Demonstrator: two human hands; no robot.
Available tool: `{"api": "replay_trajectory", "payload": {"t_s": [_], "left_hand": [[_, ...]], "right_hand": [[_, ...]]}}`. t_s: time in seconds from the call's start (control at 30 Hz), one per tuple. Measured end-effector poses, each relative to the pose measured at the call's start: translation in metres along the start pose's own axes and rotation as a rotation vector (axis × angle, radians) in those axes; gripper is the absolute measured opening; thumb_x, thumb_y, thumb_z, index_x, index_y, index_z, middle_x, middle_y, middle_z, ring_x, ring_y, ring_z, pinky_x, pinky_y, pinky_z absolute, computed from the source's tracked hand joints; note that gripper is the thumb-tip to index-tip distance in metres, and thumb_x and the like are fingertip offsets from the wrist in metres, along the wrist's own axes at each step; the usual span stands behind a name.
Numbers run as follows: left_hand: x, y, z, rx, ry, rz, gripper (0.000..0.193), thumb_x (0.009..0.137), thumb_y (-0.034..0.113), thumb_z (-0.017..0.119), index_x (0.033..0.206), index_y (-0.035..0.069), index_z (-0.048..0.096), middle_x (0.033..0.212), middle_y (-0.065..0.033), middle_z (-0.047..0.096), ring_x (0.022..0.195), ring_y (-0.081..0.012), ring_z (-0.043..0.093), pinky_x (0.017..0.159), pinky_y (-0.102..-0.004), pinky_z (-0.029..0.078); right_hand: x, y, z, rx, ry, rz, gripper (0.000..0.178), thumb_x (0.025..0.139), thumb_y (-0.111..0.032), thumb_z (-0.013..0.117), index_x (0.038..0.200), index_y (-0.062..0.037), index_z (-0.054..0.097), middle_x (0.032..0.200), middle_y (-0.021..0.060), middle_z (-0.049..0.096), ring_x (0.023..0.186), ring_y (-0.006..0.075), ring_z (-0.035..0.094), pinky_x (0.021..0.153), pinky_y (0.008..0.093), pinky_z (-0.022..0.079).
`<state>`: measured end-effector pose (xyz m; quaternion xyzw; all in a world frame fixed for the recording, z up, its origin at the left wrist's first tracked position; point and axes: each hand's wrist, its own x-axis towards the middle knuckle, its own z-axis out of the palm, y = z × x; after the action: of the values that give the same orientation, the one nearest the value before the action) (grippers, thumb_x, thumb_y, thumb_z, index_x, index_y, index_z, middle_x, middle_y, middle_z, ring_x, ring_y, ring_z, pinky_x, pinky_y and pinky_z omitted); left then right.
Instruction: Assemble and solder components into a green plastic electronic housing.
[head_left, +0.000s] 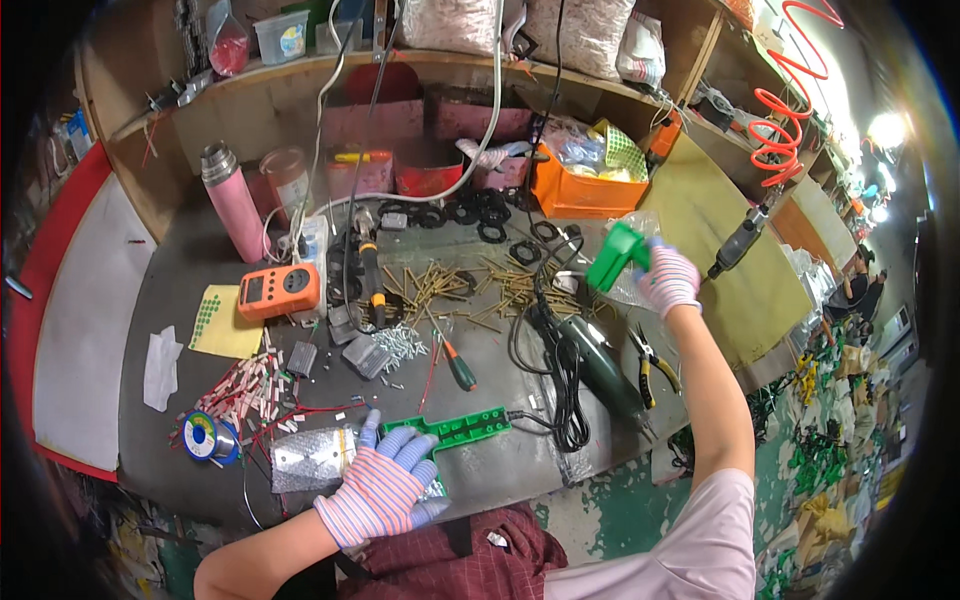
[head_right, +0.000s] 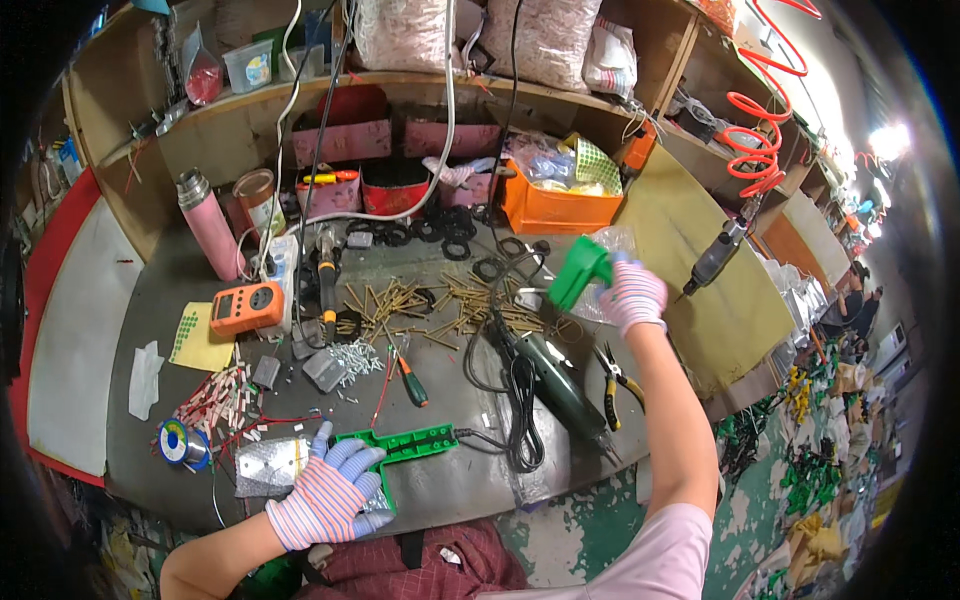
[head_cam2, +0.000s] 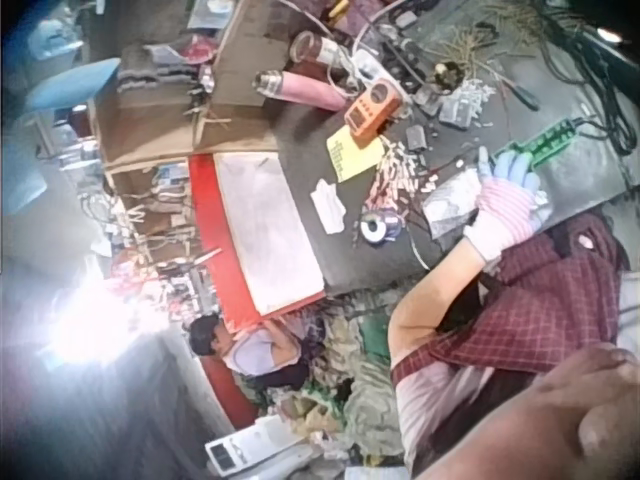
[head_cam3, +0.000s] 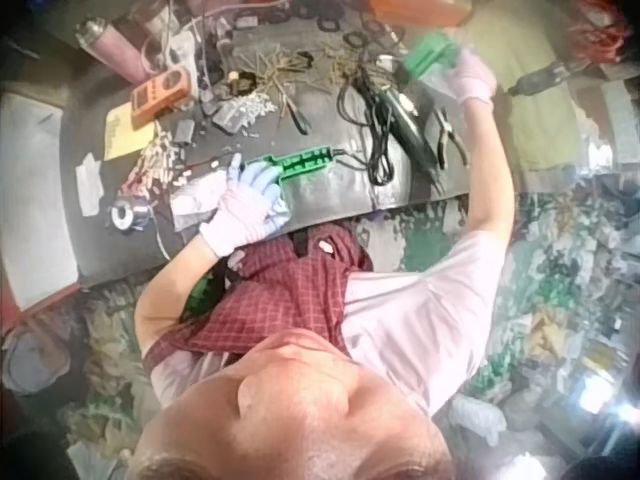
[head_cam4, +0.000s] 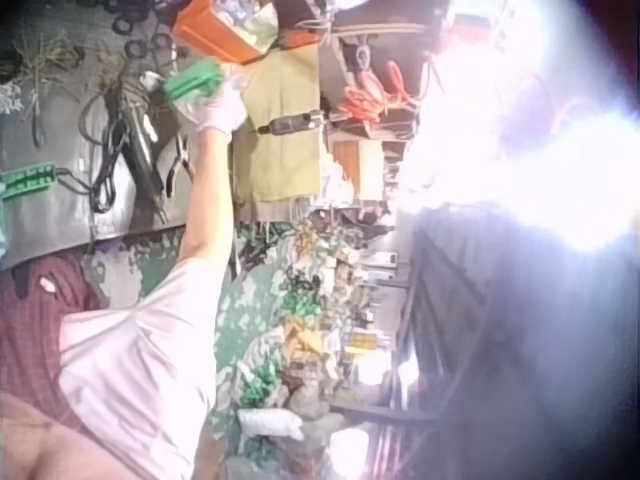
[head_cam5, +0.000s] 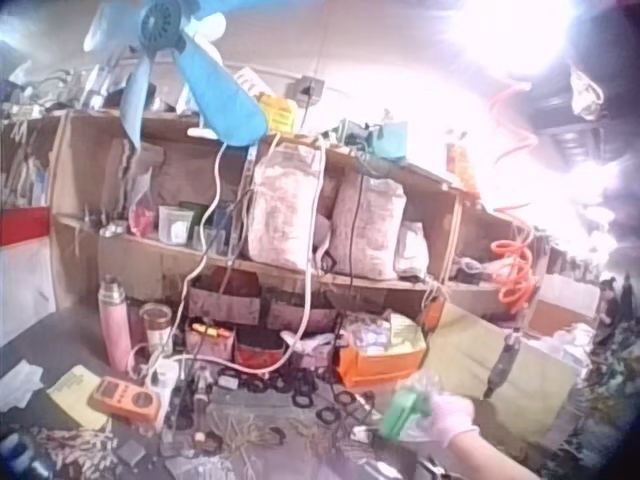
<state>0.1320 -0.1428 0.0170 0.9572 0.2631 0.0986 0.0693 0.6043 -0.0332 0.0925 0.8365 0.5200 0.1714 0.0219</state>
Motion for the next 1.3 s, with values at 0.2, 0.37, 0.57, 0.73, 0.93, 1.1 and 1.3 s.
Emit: {"api": "replay_trajectory", "payload": {"t_s": [0.2, 0.37, 0.57, 0.73, 0.93, 1.1, 1.3], "left_hand": [[0.008, -0.011, 0.001, -0.048, 0.005, 0.007, 0.046, 0.074, 0.053, 0.066, 0.084, 0.009, 0.061, 0.123, -0.0154, 0.057, 0.119, -0.0365, 0.050, 0.108, -0.0710, 0.021], [0.009, -0.010, 0.001, -0.064, 0.042, -0.028, 0.044, 0.069, 0.046, 0.070, 0.085, 0.006, 0.060, 0.123, -0.0162, 0.057, 0.118, -0.0379, 0.050, 0.110, -0.0695, 0.021], [0.013, -0.012, 0.007, -0.116, 0.052, -0.038, 0.041, 0.068, 0.042, 0.071, 0.084, 0.006, 0.062, 0.124, -0.0152, 0.058, 0.120, -0.0372, 0.050, 0.111, -0.0693, 0.021], [0.007, -0.007, 0.009, -0.129, 0.032, -0.062, 0.041, 0.067, 0.043, 0.072, 0.084, 0.006, 0.063, 0.125, -0.0153, 0.058, 0.121, -0.0373, 0.050, 0.111, -0.0698, 0.020], [0.007, -0.006, 0.010, -0.149, 0.015, -0.077, 0.042, 0.067, 0.045, 0.070, 0.082, 0.007, 0.064, 0.125, -0.0151, 0.058, 0.121, -0.0368, 0.050, 0.111, -0.0708, 0.020], [0.007, -0.008, 0.008, -0.140, 0.036, -0.082, 0.042, 0.068, 0.048, 0.068, 0.081, 0.008, 0.065, 0.124, -0.0142, 0.059, 0.118, -0.0362, 0.051, 0.111, -0.0707, 0.020], [0.005, -0.009, 0.007, -0.092, 0.001, -0.070, 0.043, 0.083, 0.041, 0.058, 0.116, 0.013, 0.066, 0.132, -0.0121, 0.058, 0.131, -0.0325, 0.046, 0.113, -0.0691, 0.016]], "right_hand": [[-0.026, 0.067, 0.039, 1.373, 0.248, 0.175, 0.047, 0.083, -0.025, 0.074, 0.123, -0.0066, 0.057, 0.083, 0.0010, 0.059, 0.072, 0.0113, 0.057, 0.062, 0.0249, 0.046], [-0.143, -0.065, -0.040, 1.745, -0.006, 0.046, 0.043, 0.090, -0.023, 0.068, 0.122, 0.0012, 0.054, 0.080, 0.0032, 0.057, 0.074, 0.0157, 0.057, 0.071, 0.0342, 0.052], [-0.196, -0.139, -0.018, 2.011, -0.219, -0.204, 0.031, 0.098, -0.035, 0.058, 0.108, -0.0064, 0.055, 0.079, 0.0043, 0.052, 0.072, 0.0177, 0.052, 0.076, 0.0394, 0.050], [-0.203, -0.149, -0.009, 1.791, -0.222, -0.075, 0.030, 0.099, -0.036, 0.058, 0.099, -0.0061, 0.056, 0.084, 0.0070, 0.060, 0.077, 0.0190, 0.058, 0.077, 0.0372, 0.052], [-0.210, -0.158, -0.012, 1.353, -0.072, -0.088, 0.019, 0.091, -0.021, 0.069, 0.095, -0.0038, 0.062, 0.081, 0.0057, 0.064, 0.076, 0.0182, 0.061, 0.072, 0.0342, 0.048], [-0.209, -0.176, -0.049, 1.202, -0.086, -0.233, 0.018, 0.091, -0.011, 0.069, 0.104, -0.0057, 0.058, 0.088, 0.0034, 0.065, 0.077, 0.0156, 0.060, 0.066, 0.0315, 0.049], [-0.215, -0.190, -0.021, 1.271, -0.465, -0.442, 0.035, 0.080, -0.005, 0.076, 0.109, -0.0057, 0.056, 0.096, 0.0049, 0.064, 0.085, 0.0167, 0.062, 0.078, 0.0327, 0.051]]}}
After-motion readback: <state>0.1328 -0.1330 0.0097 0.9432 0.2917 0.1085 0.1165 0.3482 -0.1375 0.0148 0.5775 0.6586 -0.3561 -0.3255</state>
